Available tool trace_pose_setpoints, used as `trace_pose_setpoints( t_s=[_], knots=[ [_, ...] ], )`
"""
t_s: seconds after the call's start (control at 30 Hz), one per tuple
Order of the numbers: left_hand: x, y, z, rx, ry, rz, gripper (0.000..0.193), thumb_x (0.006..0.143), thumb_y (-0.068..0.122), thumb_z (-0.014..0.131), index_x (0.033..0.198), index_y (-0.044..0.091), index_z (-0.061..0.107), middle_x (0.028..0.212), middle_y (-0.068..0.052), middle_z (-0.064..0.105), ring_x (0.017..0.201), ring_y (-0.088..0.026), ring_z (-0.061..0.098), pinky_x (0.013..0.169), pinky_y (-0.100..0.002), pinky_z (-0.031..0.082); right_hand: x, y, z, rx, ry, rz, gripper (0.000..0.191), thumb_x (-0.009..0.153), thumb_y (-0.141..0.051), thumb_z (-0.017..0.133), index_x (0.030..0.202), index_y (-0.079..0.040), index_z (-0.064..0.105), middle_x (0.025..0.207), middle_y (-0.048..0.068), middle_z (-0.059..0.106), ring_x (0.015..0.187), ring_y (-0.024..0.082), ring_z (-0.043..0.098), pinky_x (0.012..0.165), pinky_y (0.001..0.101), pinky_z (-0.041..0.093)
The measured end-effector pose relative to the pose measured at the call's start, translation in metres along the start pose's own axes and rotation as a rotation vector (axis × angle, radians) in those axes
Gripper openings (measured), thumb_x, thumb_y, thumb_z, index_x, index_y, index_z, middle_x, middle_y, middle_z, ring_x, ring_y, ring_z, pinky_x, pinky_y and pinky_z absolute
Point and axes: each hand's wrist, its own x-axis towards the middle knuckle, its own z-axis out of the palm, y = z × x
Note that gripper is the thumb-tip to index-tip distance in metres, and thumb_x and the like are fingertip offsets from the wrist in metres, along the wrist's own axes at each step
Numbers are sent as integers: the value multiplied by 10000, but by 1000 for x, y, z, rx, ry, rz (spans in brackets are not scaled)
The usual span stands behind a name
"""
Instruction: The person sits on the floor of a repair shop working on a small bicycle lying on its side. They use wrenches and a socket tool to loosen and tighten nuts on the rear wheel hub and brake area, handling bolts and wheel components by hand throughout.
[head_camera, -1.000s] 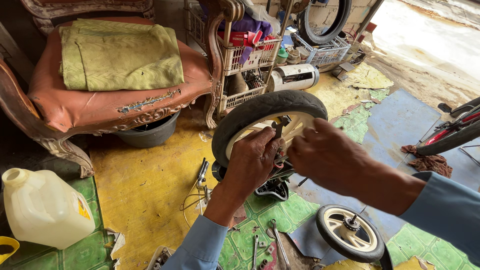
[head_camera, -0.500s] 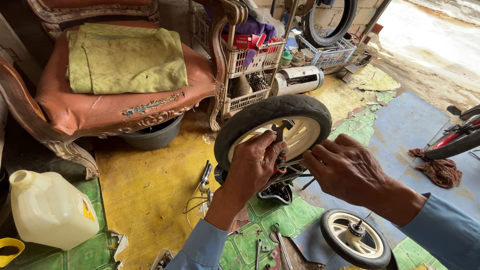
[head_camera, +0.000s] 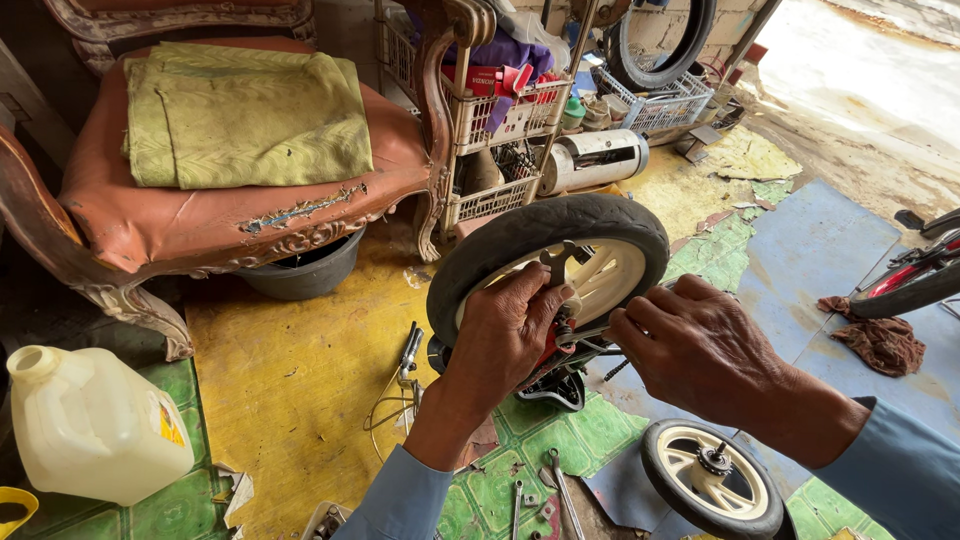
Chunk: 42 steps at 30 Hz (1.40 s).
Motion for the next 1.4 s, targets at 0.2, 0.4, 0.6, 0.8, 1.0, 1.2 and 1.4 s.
trace_pose_setpoints(
  t_s=[0.2, 0.4, 0.6, 0.8, 1.0, 1.2, 1.4],
  knots=[
    [-1, 0, 1, 16, -12, -52, 77, 981, 64, 667, 993, -11, 662, 880, -204, 712, 808, -383, 712, 679, -429, 546, 0, -2, -1, 10, 35, -7, 137, 704, -93, 713, 831, -83, 663, 669, 39, 573, 675, 226, 641, 642, 403, 496],
    [0, 2, 1, 22, -2, -20, 88, 972, 61, 659, 1025, -9, 663, 895, -212, 710, 808, -391, 707, 690, -438, 551, 2, -2, 0, 14, -8, 8, 138, 693, -83, 714, 821, -86, 662, 664, 41, 576, 679, 226, 646, 652, 400, 502],
    [-1, 2, -1, 63, -23, -10, 73, 990, 67, 642, 998, -5, 647, 881, -205, 694, 823, -401, 692, 697, -461, 536, 1, -3, 1, 13, -3, 7, 146, 707, -85, 722, 845, -82, 675, 668, 37, 580, 675, 219, 646, 648, 396, 501],
    [-2, 2, -1, 183, -46, 84, 78, 1002, 83, 646, 967, 15, 635, 894, -186, 677, 846, -403, 675, 715, -493, 518, 1, -2, 2, 19, -3, 3, 139, 721, -89, 723, 853, -81, 679, 672, 39, 589, 673, 221, 647, 642, 399, 499],
    [-1, -1, -3, 162, -76, 146, 50, 996, 55, 623, 990, 11, 645, 934, -202, 662, 878, -406, 666, 746, -494, 515, 2, 0, 4, 24, -27, 4, 148, 675, -77, 717, 809, -76, 654, 668, 50, 589, 683, 235, 654, 672, 409, 515],
    [-1, 0, -2, 88, -46, 66, 61, 992, 62, 644, 984, 2, 637, 894, -212, 670, 860, -424, 662, 721, -492, 505, 2, 0, 1, 36, -15, 14, 155, 676, -63, 719, 813, -80, 649, 675, 49, 589, 689, 229, 656, 670, 406, 513],
    [-3, 0, -2, 68, -38, 22, 51, 985, 55, 659, 983, 4, 660, 879, -216, 693, 846, -422, 680, 693, -478, 511, 0, -2, -1, 64, -9, 26, 168, 645, -60, 727, 782, -82, 631, 661, 48, 579, 677, 235, 654, 667, 410, 515]
  ],
)
